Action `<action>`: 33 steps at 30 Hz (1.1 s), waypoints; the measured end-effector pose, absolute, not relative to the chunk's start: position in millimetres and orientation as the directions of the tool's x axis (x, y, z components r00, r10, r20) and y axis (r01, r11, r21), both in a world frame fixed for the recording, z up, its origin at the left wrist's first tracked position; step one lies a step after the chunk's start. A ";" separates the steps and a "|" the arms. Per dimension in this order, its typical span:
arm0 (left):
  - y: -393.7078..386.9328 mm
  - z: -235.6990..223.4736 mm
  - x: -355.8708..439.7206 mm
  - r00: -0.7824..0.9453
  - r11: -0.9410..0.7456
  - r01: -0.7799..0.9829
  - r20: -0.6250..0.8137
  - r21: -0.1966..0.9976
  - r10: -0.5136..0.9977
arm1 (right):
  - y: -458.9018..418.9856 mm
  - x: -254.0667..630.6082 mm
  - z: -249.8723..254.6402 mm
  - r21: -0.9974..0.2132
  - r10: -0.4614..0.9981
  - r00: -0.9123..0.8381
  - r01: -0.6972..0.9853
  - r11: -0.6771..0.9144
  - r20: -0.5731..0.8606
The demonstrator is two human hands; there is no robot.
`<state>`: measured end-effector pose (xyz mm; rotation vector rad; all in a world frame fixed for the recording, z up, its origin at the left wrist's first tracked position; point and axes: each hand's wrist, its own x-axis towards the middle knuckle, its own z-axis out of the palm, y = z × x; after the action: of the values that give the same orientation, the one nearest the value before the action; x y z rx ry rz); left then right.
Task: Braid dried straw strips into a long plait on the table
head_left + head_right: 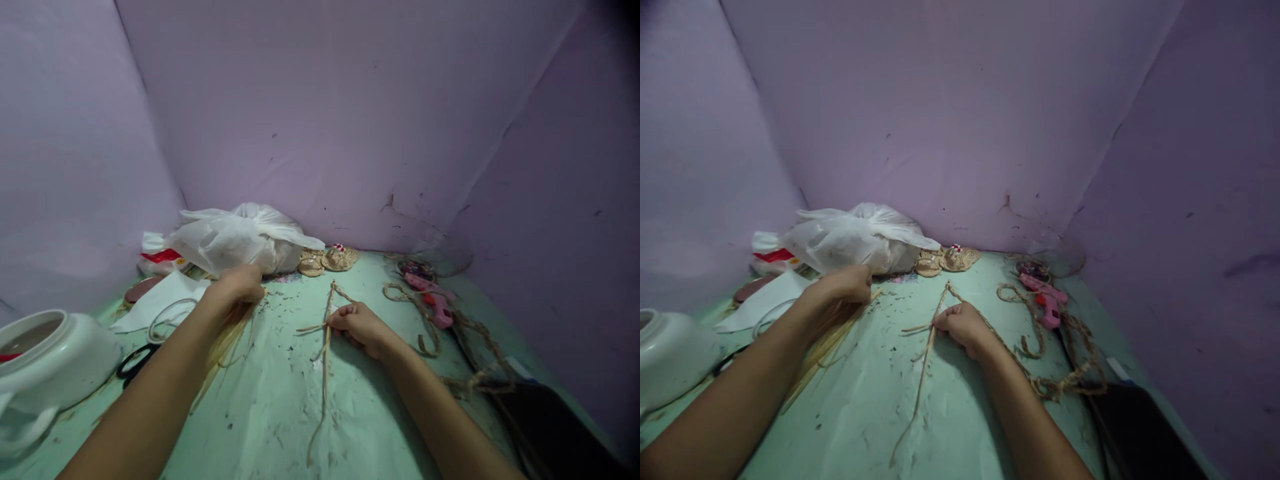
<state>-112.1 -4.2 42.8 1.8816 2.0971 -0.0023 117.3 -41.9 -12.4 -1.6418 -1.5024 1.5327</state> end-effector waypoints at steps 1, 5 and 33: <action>-2.5 40.4 -112.5 -0.077 0.126 0.974 -0.250 0.188 0.965 | -41.7 117.5 -12.3 -0.857 0.883 -0.202 0.405 -0.318 -0.423; 4.5 30.3 -116.8 -0.054 0.098 0.985 -0.285 0.145 0.957 | -41.2 118.0 -12.6 -0.856 0.879 -0.212 0.407 -0.319 -0.428; -24.4 16.5 -45.7 0.477 0.127 0.508 -0.401 0.852 0.782 | -41.8 118.5 -11.3 -0.878 0.886 -0.227 0.369 -0.305 -0.404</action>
<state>-45.7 -24.4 16.5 1.5284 1.1694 0.2870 118.5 -41.8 -11.3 -1.5901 -1.4946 1.5541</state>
